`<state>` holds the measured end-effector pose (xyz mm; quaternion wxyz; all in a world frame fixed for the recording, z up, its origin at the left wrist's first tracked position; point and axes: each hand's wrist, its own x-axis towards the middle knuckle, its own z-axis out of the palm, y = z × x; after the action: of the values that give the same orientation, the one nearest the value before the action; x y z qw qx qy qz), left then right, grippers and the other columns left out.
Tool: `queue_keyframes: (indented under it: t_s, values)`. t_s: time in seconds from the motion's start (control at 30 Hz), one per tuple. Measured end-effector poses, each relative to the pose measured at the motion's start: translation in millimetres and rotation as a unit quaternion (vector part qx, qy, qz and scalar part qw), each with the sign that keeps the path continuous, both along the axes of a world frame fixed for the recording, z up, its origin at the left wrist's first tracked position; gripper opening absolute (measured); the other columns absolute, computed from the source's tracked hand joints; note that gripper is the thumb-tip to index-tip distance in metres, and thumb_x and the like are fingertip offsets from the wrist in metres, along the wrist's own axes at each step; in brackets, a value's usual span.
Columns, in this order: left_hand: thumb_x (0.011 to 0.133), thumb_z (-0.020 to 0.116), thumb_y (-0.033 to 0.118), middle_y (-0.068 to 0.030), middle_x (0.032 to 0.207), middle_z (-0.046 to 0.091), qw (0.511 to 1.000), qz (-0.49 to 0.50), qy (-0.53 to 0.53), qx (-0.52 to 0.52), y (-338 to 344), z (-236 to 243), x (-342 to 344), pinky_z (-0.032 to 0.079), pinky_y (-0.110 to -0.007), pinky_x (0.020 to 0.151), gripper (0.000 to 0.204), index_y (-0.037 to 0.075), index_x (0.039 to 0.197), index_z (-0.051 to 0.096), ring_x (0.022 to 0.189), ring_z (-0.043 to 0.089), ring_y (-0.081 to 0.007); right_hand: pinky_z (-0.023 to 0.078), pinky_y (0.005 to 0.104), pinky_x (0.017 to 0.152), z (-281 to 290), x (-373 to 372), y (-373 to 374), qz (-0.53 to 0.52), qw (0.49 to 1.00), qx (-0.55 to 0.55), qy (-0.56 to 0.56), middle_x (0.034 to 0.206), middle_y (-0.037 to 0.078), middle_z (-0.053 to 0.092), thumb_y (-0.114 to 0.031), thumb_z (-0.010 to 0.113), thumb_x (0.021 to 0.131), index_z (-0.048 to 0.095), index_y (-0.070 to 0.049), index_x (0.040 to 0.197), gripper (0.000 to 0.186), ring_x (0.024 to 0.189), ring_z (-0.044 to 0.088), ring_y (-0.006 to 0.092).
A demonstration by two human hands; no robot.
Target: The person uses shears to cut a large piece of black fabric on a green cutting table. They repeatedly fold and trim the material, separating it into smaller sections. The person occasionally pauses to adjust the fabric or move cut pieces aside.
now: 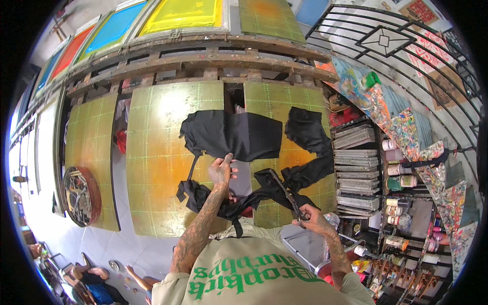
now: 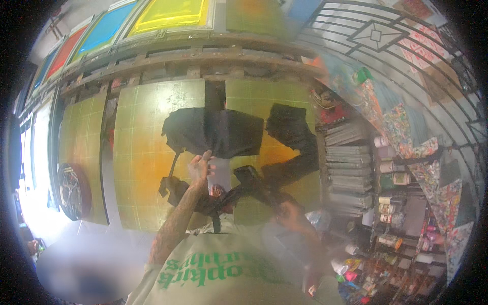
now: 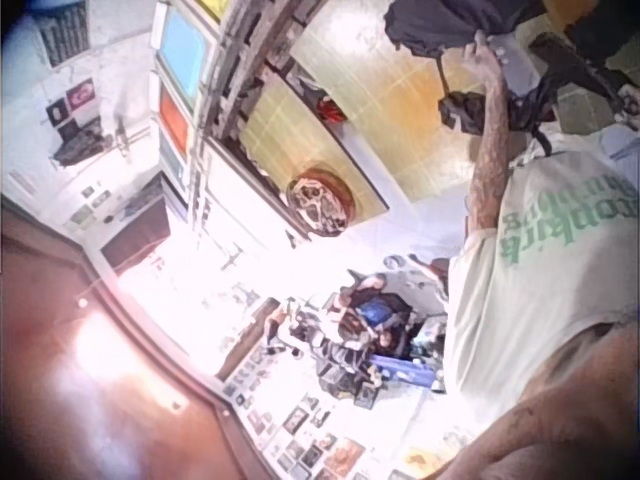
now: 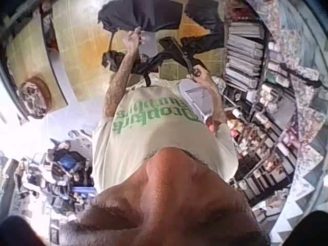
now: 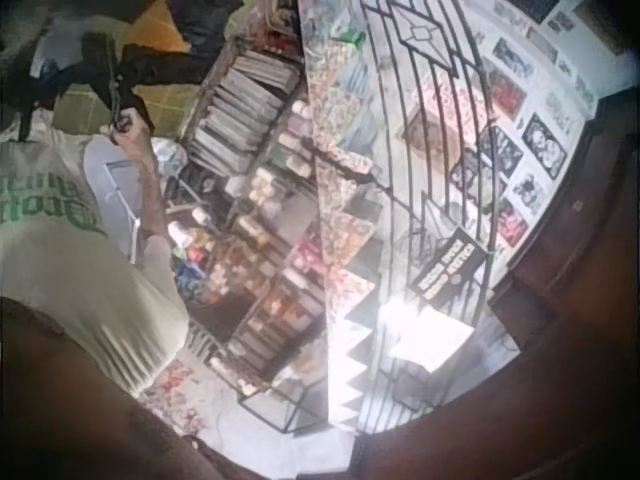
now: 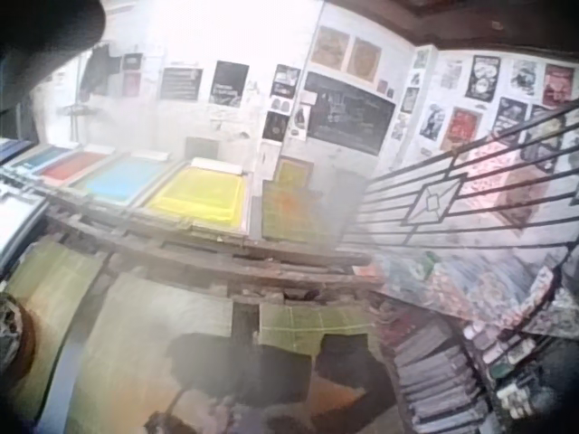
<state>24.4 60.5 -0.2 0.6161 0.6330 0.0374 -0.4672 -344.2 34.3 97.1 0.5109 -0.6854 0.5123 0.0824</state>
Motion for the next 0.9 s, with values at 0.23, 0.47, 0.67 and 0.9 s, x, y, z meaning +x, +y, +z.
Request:
queue_keyframes:
  t_s: [0.23, 0.47, 0.67, 0.9]
  values:
    - [0.090, 0.069, 0.022, -0.0123, 0.085, 0.072, 1.000, 0.019, 0.023, -0.006, -2, 3, 1, 0.048, -0.027, 0.034, 0.026, 0.000, 0.081, 0.060, 0.050, 0.063, -0.0143, 0.045, 0.0332, 0.080, 7, 5, 28, -0.091, 0.894, 0.345, -0.273, 0.107, 0.005, 0.052, -0.075, 0.065, 0.076, 0.050, -0.009, 0.119, 0.080, 0.094, 0.051, 0.0173]
    - [0.090, 0.071, 0.023, -0.0122, 0.088, 0.073, 0.999, 0.018, 0.033, -0.014, -1, -6, -1, 0.047, -0.028, 0.034, 0.027, 0.000, 0.084, 0.059, 0.044, 0.058, -0.0125, 0.042, 0.0282, 0.078, -45, 39, 60, -0.083, 0.888, 0.420, -0.167, 0.093, 0.002, 0.054, -0.075, 0.060, 0.082, 0.054, -0.008, 0.110, 0.073, 0.086, 0.053, 0.0141]
    - [0.090, 0.072, 0.026, -0.0099, 0.085, 0.073, 0.999, 0.006, 0.028, -0.022, 0, -3, 2, 0.046, -0.028, 0.034, 0.030, 0.001, 0.080, 0.058, 0.038, 0.049, -0.0105, 0.046, 0.0292, 0.064, -77, 118, 79, -0.168, 0.883, 0.351, -0.263, 0.079, 0.002, 0.055, -0.049, 0.063, 0.094, 0.054, -0.006, 0.100, 0.045, 0.067, 0.058, 0.0145]
    - [0.091, 0.071, 0.029, -0.0063, 0.073, 0.069, 1.000, -0.019, -0.024, 0.003, 1, -6, 1, 0.041, -0.028, 0.033, 0.034, 0.003, 0.075, 0.057, 0.037, 0.043, -0.0088, 0.042, 0.0222, 0.054, -82, 162, 84, -0.199, 0.866, 0.323, -0.327, 0.077, -0.002, 0.052, -0.043, 0.068, 0.093, 0.053, -0.013, 0.119, 0.042, 0.060, 0.055, 0.0077]
